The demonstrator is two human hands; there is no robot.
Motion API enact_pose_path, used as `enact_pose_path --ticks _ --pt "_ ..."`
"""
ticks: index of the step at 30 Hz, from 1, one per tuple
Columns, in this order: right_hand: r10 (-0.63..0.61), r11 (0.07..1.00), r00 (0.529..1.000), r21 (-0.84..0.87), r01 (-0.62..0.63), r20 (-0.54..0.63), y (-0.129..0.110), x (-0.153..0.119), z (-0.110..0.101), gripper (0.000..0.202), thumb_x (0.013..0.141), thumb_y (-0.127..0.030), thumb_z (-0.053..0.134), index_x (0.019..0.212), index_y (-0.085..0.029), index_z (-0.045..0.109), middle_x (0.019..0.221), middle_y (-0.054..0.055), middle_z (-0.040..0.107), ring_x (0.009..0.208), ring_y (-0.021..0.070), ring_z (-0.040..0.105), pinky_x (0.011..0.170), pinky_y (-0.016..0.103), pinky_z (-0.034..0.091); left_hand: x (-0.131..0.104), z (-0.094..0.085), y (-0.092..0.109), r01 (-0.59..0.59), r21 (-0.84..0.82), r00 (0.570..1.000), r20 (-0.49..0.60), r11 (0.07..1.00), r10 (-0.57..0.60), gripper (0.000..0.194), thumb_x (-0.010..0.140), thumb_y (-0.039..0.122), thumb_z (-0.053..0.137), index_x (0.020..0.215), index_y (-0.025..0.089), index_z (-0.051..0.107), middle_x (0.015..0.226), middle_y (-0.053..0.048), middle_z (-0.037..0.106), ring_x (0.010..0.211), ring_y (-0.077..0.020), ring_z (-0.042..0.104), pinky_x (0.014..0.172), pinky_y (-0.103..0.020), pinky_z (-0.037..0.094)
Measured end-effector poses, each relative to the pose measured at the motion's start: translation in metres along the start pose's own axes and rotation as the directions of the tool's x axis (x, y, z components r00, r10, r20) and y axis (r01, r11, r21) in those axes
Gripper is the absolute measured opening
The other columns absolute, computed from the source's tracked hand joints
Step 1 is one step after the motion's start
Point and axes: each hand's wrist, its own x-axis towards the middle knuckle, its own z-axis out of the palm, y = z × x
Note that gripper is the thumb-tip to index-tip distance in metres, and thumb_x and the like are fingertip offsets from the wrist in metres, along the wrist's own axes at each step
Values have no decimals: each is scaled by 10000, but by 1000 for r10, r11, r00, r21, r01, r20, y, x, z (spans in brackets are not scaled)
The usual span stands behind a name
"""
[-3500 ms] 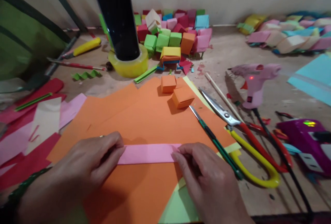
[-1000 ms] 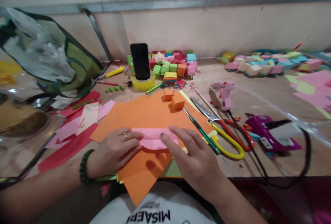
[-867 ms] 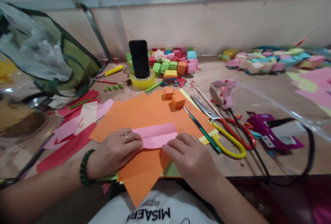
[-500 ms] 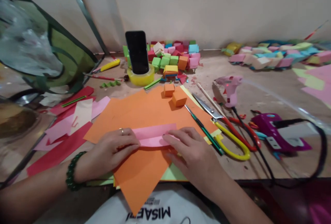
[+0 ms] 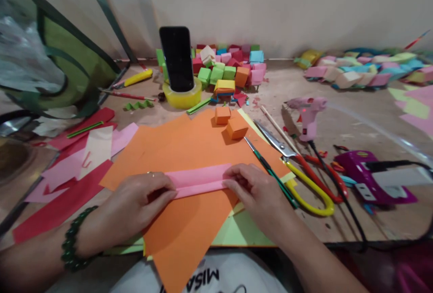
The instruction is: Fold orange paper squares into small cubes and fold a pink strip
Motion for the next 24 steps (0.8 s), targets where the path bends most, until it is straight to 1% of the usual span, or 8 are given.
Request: enact_pose_path --ticks 2,4,8,11,13,18,21,24 --pt "56 998 998 31 -56 -1 -2 1 1 132 850 -331 577 888 -213 621 771 29 686 666 154 643 583 253 533 1 0 0 14 -2 1000 6 1000 -14 173 871 233 483 757 194 607 691 7 618 626 -126 549 586 -240 385" --pt "74 997 997 36 -74 -8 -4 2 1 137 842 -333 585 894 -208 609 767 26 679 673 151 646 575 244 535 2 0 1 29 -1 1000 8 1000 -29 177 866 231 475 739 189 592 666 7 606 600 -124 539 562 -235 368" --pt "61 998 998 -18 -62 -30 -4 -1 2 125 841 -318 586 887 -203 596 775 26 663 663 142 634 574 242 537 3 0 3 57 26 998 10 998 -58 133 844 216 480 731 189 543 590 26 547 522 -113 482 500 -224 315" --pt "33 998 999 -51 -35 -43 -3 -2 3 110 842 -300 583 894 -203 590 804 34 658 678 141 631 590 245 546 4 1 3 57 33 998 -1 998 -57 85 836 206 475 762 195 515 582 35 524 503 -111 461 483 -222 303" --pt "22 998 998 -60 -25 -52 -4 -2 3 108 842 -293 579 903 -205 588 819 38 659 688 143 634 597 248 553 4 1 3 42 37 999 -9 998 -42 81 843 201 456 778 196 504 603 29 533 513 -114 472 488 -225 313" --pt "14 999 998 -51 -17 -62 -6 0 3 102 838 -296 576 884 -205 586 782 39 661 664 147 636 574 253 554 5 2 3 13 81 1000 -7 997 -13 73 851 176 425 821 197 488 653 10 560 552 -131 515 514 -240 344" --pt "27 999 999 -32 -28 -37 -7 2 2 103 835 -303 570 866 -204 581 752 32 656 650 145 633 567 253 548 5 3 3 14 106 1000 3 994 -15 71 854 168 418 842 199 481 689 -5 577 607 -151 547 554 -258 374" --pt "34 998 999 -49 -35 -11 -8 4 2 93 835 -298 562 851 -207 575 725 18 648 636 140 620 569 254 531 4 4 3 15 104 1000 12 994 -17 76 867 178 412 880 202 482 746 -17 602 664 -167 570 601 -278 403"
